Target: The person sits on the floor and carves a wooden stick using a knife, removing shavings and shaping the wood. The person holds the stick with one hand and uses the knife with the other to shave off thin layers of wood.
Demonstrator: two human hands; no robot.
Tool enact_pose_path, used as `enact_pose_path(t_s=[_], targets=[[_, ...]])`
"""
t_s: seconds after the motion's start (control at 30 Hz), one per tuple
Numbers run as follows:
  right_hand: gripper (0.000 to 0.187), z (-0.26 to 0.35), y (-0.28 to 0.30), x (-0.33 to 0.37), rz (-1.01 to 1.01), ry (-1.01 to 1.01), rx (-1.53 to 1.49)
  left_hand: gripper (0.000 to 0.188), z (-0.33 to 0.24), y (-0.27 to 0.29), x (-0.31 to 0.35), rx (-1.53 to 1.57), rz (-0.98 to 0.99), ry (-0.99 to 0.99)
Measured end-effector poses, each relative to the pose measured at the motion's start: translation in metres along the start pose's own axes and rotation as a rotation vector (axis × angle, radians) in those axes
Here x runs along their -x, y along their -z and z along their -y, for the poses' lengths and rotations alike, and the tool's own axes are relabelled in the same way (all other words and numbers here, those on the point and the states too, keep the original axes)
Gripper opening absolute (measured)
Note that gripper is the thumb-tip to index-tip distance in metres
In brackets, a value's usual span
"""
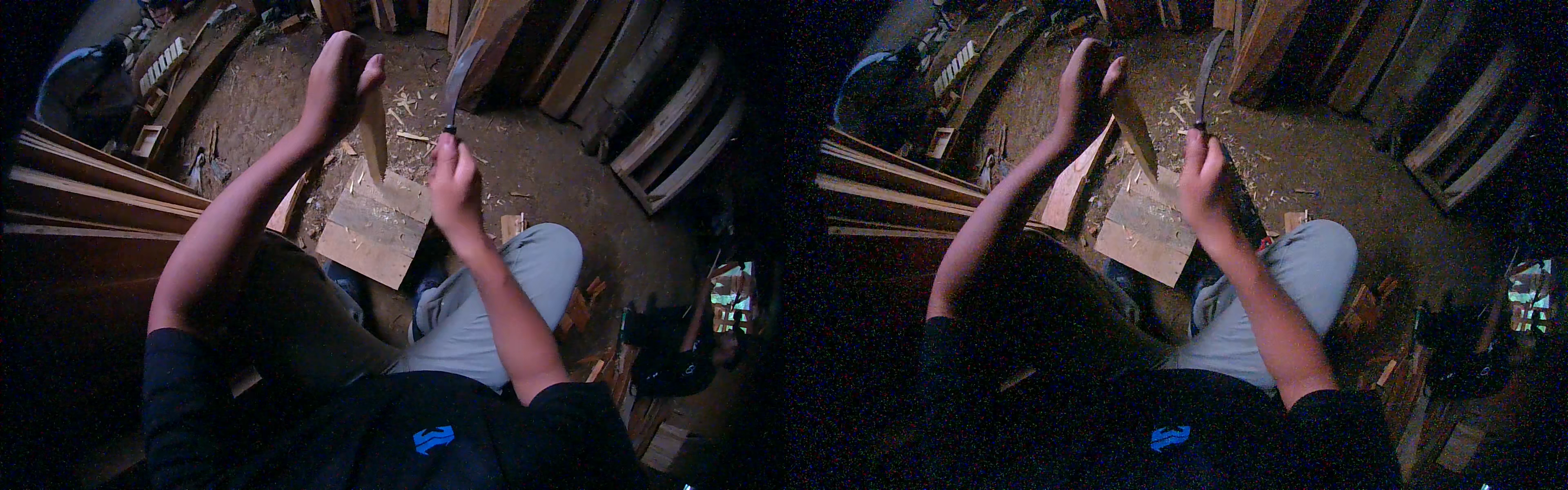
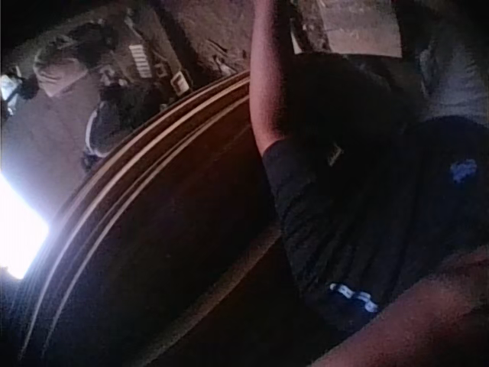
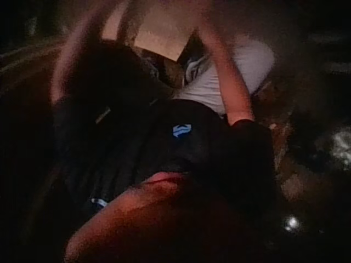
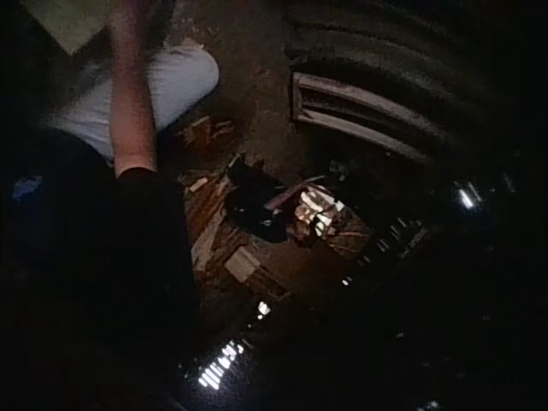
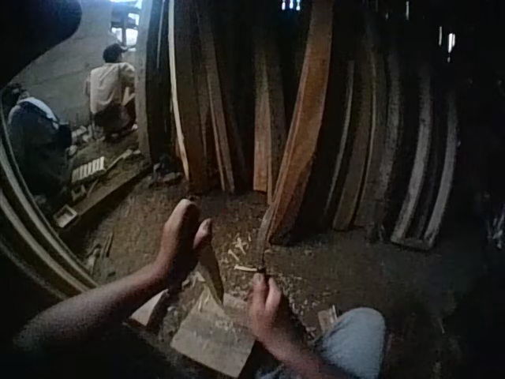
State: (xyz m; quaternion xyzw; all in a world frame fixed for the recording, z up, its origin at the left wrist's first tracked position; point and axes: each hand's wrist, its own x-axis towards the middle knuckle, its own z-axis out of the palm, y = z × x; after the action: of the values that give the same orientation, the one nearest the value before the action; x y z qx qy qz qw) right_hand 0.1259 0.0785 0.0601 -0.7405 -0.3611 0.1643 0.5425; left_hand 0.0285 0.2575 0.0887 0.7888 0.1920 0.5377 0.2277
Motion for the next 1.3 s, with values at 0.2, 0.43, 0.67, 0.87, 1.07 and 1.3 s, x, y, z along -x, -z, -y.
enact_pose_path(t_s=[0.2,0.43,0.67,0.87,1.07,1.3], targets=[[0.051,-0.068,-0.019,0.033,0.488,-0.212,0.709,0.025,-0.009,-0.006,-0.004,0.035,0.034,0.031],[0.045,-0.098,0.004,-0.022,0.626,-0.061,0.610,0.026,-0.002,-0.005,-0.010,0.016,-0.032,-0.030],[0.051,-0.077,0.015,-0.017,0.525,-0.222,0.402,0.023,0.004,-0.004,-0.006,0.064,-0.020,-0.036],[0.051,-0.072,0.010,-0.004,0.603,-0.727,0.007,0.025,-0.002,-0.016,0.004,0.037,0.139,-0.182],[0.057,-0.061,0.012,0.000,0.594,-0.569,0.042,0.027,-0.029,-0.009,-0.008,-0.008,-0.013,-0.212],[0.064,-0.073,0.006,0.005,0.646,-0.337,0.199,0.020,-0.009,-0.001,-0.010,-0.028,0.069,-0.069]])
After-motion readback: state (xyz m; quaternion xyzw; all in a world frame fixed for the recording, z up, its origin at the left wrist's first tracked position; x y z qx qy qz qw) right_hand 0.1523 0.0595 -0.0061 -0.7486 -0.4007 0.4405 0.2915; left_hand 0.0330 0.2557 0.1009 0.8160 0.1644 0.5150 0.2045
